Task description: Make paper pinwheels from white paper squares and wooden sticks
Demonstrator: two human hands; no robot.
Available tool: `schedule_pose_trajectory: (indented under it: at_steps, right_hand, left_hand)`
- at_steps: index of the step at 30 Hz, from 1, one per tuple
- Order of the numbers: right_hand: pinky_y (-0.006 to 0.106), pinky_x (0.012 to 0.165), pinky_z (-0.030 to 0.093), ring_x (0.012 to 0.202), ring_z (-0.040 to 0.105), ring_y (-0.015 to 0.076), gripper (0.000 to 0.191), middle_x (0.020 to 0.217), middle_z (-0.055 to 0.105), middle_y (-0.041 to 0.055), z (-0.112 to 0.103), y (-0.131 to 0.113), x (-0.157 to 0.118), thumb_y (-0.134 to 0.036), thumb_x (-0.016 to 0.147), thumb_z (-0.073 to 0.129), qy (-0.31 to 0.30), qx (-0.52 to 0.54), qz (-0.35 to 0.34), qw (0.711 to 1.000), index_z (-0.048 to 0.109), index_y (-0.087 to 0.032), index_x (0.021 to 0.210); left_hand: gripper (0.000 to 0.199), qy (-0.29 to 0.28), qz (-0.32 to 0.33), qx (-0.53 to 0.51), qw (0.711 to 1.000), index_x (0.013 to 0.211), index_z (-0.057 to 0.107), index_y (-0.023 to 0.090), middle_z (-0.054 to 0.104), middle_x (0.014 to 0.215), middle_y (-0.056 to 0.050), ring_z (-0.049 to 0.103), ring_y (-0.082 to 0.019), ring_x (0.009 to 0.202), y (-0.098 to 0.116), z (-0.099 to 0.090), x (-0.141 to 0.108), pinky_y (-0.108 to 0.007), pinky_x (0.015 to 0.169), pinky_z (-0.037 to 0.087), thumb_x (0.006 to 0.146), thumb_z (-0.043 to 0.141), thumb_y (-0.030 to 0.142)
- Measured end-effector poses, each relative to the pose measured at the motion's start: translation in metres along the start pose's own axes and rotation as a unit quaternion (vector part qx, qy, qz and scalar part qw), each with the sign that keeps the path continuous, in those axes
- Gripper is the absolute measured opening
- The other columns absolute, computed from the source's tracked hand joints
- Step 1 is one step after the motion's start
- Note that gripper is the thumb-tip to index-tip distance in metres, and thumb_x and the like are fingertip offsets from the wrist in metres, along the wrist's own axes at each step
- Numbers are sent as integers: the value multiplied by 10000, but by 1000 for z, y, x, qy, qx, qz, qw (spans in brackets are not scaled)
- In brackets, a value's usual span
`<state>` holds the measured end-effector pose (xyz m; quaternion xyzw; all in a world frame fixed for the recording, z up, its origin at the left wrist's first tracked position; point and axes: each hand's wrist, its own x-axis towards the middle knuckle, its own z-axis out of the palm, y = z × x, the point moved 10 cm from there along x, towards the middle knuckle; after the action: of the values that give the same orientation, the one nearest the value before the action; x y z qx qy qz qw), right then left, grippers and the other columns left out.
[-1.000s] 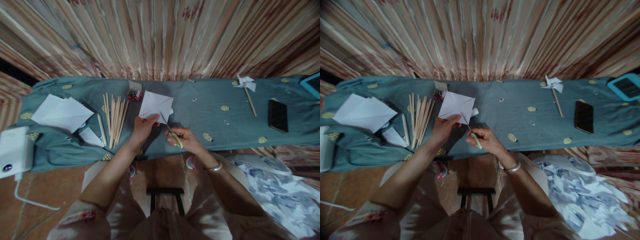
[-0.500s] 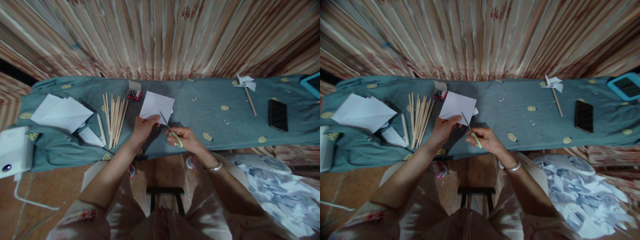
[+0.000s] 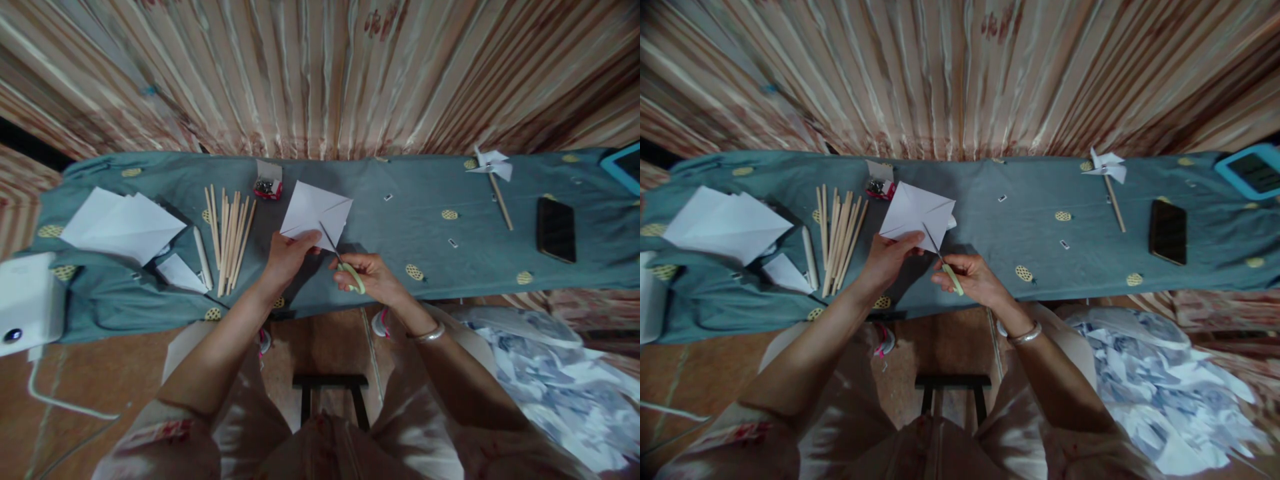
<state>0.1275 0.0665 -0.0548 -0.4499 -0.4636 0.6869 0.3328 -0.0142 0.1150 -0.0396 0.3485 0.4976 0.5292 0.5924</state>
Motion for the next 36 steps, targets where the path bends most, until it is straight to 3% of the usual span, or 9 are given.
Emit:
schedule_pose_trajectory:
  at_steps: [36]
  right_hand:
    - [210, 463, 477, 458, 535, 78, 453, 539, 592, -61, 0, -1, 1, -524, 585, 872, 6, -14, -4, 1000, 679, -177, 804]
  left_hand:
    - [227, -10, -7, 1, 1000, 745, 722, 138, 716, 720, -32, 609, -126, 593, -2, 2, 1, -234, 533, 512, 581, 804, 273]
